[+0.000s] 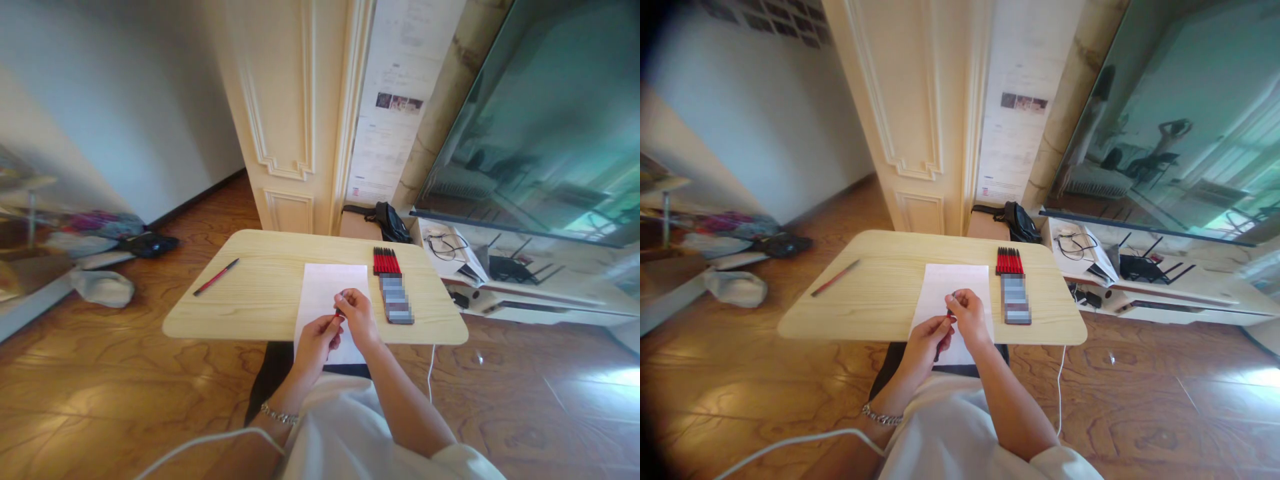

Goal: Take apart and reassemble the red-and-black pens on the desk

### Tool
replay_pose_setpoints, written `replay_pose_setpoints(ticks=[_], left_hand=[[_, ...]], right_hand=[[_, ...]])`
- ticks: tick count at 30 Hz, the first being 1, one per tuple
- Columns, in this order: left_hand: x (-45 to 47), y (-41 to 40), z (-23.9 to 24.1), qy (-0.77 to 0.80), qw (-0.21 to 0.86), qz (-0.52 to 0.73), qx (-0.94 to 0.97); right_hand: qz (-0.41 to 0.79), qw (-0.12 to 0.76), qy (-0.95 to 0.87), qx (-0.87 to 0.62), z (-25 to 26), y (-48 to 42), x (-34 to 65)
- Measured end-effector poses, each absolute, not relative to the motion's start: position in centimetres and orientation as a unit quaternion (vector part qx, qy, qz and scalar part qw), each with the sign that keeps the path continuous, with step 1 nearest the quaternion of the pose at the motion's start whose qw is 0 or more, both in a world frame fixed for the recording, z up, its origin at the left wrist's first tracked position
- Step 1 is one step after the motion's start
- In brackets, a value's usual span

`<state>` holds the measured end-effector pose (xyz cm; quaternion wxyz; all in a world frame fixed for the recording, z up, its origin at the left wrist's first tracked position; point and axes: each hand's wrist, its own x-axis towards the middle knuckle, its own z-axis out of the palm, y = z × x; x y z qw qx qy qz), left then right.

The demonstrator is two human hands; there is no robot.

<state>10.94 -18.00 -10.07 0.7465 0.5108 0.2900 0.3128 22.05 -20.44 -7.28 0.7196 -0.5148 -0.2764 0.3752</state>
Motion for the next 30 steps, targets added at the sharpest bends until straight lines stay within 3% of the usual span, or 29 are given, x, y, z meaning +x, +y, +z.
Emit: replay_pose_setpoints(ticks=[5, 12, 18, 24, 30], left_hand=[[10.71, -18.12, -10.27, 0.268, 0.767, 0.307, 0.495], [10.71, -18.02, -9.81, 0.262, 0.772, 0.305, 0.492], [10.72, -18.08, -9.87, 0.252, 0.788, 0.308, 0.470], [10.82, -18.09, -9.98, 0.256, 0.787, 0.307, 0.470], [10.86, -18.09, -10.15, 0.266, 0.783, 0.311, 0.469]], right_hand=[[0.472, 0.696, -0.267, -0.470, -7.66, -20.62, 22.38], [0.392, 0.689, -0.298, -0.532, -7.87, -20.30, 22.78], [0.454, 0.681, -0.293, -0.494, -7.84, -20.44, 22.87], [0.368, 0.681, -0.296, -0.560, -8.11, -20.04, 22.89], [0.447, 0.673, -0.307, -0.503, -7.70, -20.45, 23.06]])
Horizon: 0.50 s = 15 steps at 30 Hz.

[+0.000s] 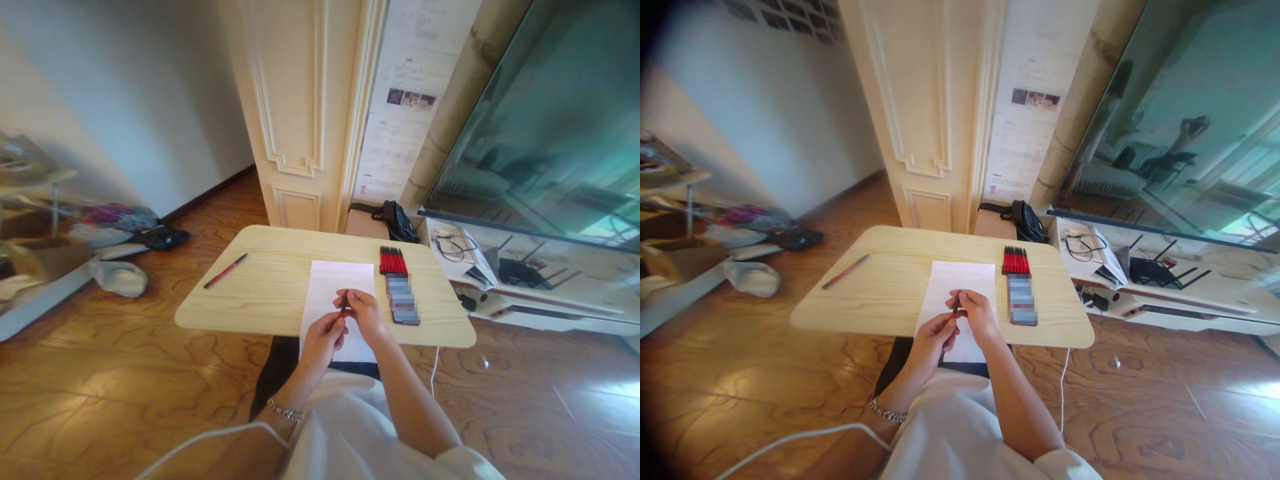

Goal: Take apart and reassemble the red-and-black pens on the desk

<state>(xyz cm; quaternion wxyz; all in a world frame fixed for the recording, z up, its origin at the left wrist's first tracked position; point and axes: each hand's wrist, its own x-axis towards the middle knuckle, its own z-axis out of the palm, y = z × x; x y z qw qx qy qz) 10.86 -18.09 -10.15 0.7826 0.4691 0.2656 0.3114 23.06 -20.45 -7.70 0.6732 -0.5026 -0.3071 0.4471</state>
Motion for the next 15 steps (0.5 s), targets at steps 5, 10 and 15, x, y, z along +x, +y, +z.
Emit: replay_pose_setpoints(ticks=[5, 10, 15], left_hand=[[10.85, -17.98, -10.14, 0.263, 0.778, 0.314, 0.476], [10.75, -18.08, -9.98, 0.264, 0.773, 0.314, 0.484], [10.70, -18.01, -10.03, 0.262, 0.766, 0.312, 0.496]], right_hand=[[0.378, 0.680, -0.296, -0.555, -8.10, -19.98, 23.16], [0.428, 0.672, -0.305, -0.521, -7.98, -20.37, 23.25], [0.420, 0.666, -0.304, -0.535, -7.70, -20.34, 23.18]])
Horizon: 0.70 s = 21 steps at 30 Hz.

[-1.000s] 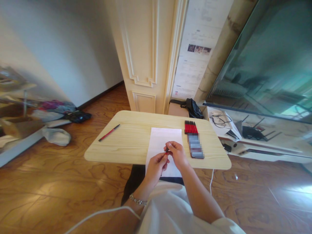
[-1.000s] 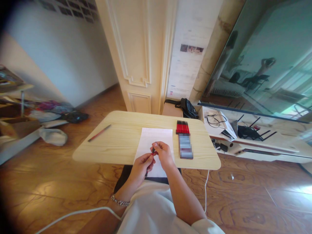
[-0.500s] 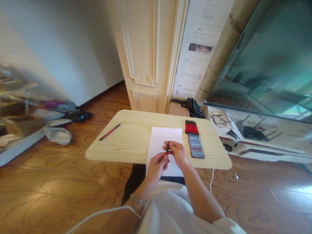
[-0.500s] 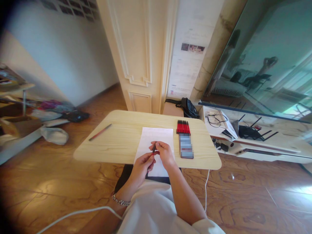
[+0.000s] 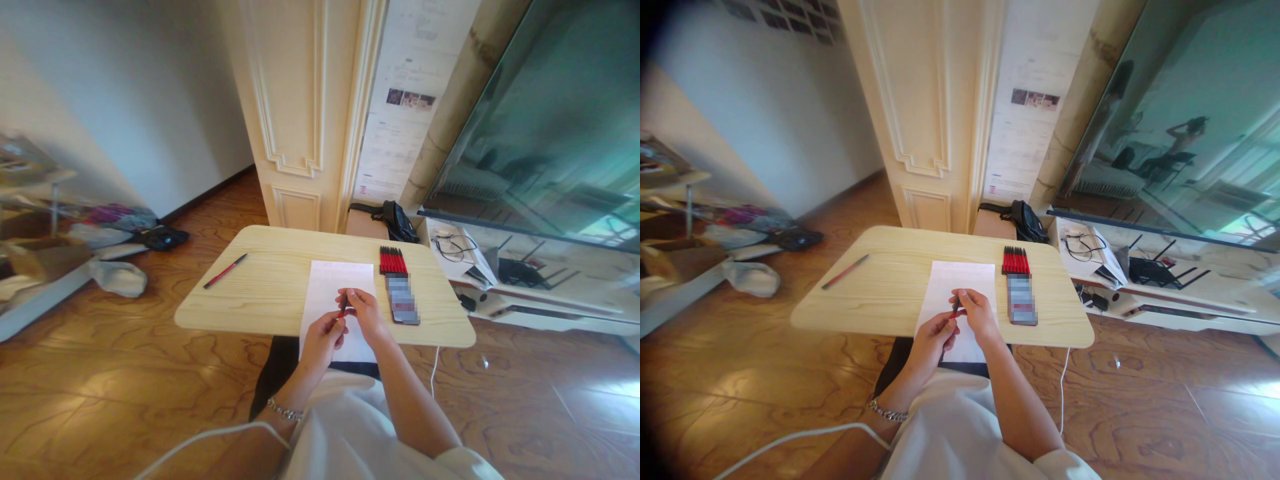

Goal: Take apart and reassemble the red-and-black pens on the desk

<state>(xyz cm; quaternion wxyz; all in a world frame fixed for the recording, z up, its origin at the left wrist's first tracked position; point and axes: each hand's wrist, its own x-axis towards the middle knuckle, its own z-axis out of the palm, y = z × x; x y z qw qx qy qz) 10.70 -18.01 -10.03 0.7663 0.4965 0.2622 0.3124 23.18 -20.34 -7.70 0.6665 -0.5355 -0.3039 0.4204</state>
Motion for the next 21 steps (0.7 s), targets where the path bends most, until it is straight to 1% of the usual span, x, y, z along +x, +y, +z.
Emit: replay_pose_setpoints(ticks=[2, 4, 8, 10, 16, 21], left_hand=[[10.71, -17.95, -10.08, 0.263, 0.764, 0.312, 0.500], [10.72, -17.94, -10.13, 0.267, 0.763, 0.311, 0.500], [10.75, -18.01, -10.22, 0.266, 0.762, 0.315, 0.499], [10.78, -18.01, -10.24, 0.263, 0.761, 0.319, 0.500], [10.78, -17.86, -10.38, 0.266, 0.758, 0.319, 0.503], [10.83, -17.82, -10.43, 0.267, 0.759, 0.320, 0.500]], right_hand=[[0.380, 0.666, -0.312, -0.560, -7.90, -20.13, 23.20], [0.368, 0.663, -0.321, -0.567, -8.03, -20.09, 23.27], [0.437, 0.650, -0.324, -0.531, -7.75, -20.49, 23.44], [0.449, 0.643, -0.322, -0.530, -7.60, -20.57, 23.50], [0.353, 0.640, -0.333, -0.595, -8.12, -20.10, 23.65], [0.423, 0.632, -0.336, -0.556, -7.86, -20.42, 23.76]])
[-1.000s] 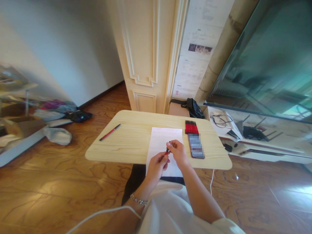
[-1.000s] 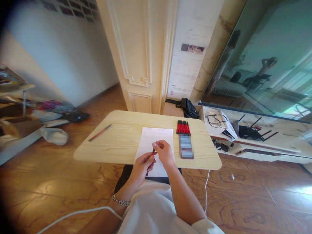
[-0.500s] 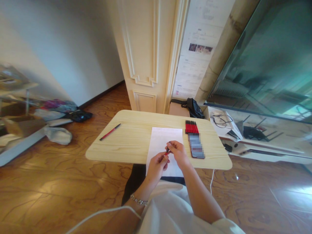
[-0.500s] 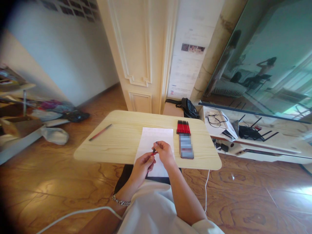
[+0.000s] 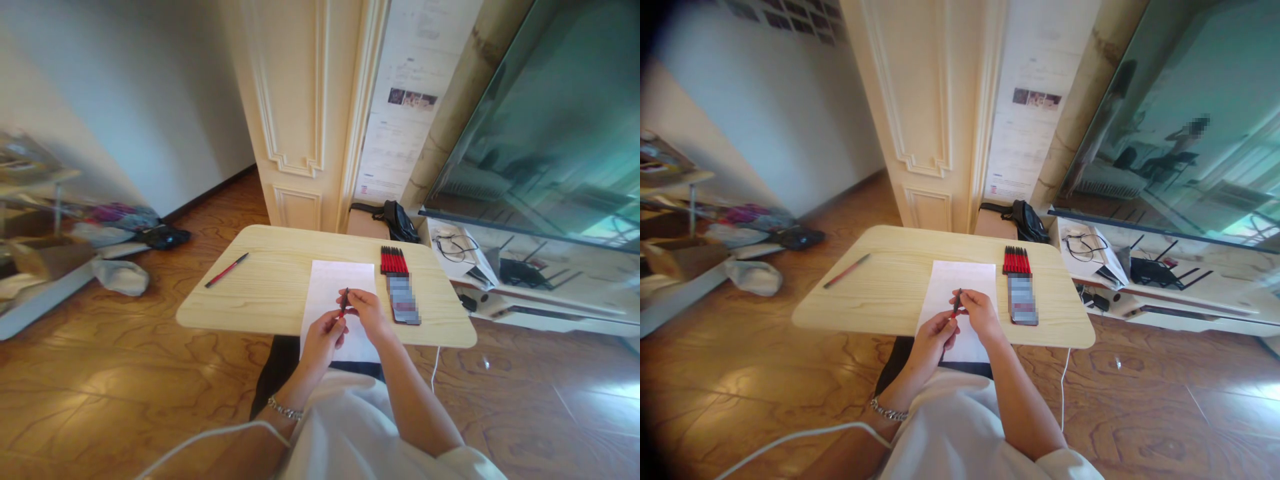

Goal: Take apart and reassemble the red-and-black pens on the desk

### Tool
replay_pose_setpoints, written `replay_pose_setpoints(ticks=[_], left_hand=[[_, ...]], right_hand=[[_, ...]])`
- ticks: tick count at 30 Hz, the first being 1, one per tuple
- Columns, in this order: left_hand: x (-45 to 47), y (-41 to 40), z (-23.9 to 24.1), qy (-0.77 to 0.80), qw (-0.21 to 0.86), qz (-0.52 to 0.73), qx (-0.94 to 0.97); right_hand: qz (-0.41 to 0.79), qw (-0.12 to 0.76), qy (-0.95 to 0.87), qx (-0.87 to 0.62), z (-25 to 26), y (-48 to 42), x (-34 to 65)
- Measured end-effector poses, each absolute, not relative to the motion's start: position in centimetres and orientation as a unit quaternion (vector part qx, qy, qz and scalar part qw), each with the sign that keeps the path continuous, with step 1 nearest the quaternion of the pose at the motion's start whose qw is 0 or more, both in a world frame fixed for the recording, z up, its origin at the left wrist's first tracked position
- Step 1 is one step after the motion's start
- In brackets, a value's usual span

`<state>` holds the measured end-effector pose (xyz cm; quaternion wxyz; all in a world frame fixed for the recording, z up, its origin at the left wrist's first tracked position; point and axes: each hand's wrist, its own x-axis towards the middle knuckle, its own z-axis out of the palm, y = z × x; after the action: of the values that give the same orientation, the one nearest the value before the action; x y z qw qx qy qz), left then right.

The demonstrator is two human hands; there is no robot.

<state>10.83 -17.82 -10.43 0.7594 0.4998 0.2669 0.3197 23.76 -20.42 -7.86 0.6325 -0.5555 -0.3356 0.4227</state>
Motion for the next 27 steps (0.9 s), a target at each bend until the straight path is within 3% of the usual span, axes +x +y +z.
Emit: replay_pose_setpoints(ticks=[6, 13, 27], left_hand=[[10.9, -17.8, -10.5, 0.270, 0.761, 0.324, 0.494], [11.0, -17.8, -10.6, 0.271, 0.753, 0.328, 0.501], [10.4, -17.8, -10.7, 0.281, 0.770, 0.295, 0.492]], right_hand=[[0.347, 0.626, -0.354, -0.602, -7.8, -20.3, 23.8], [0.402, 0.612, -0.352, -0.583, -7.0, -20.4, 24.4], [0.368, 0.651, -0.275, -0.604, -4.9, -17.7, 26.9]])
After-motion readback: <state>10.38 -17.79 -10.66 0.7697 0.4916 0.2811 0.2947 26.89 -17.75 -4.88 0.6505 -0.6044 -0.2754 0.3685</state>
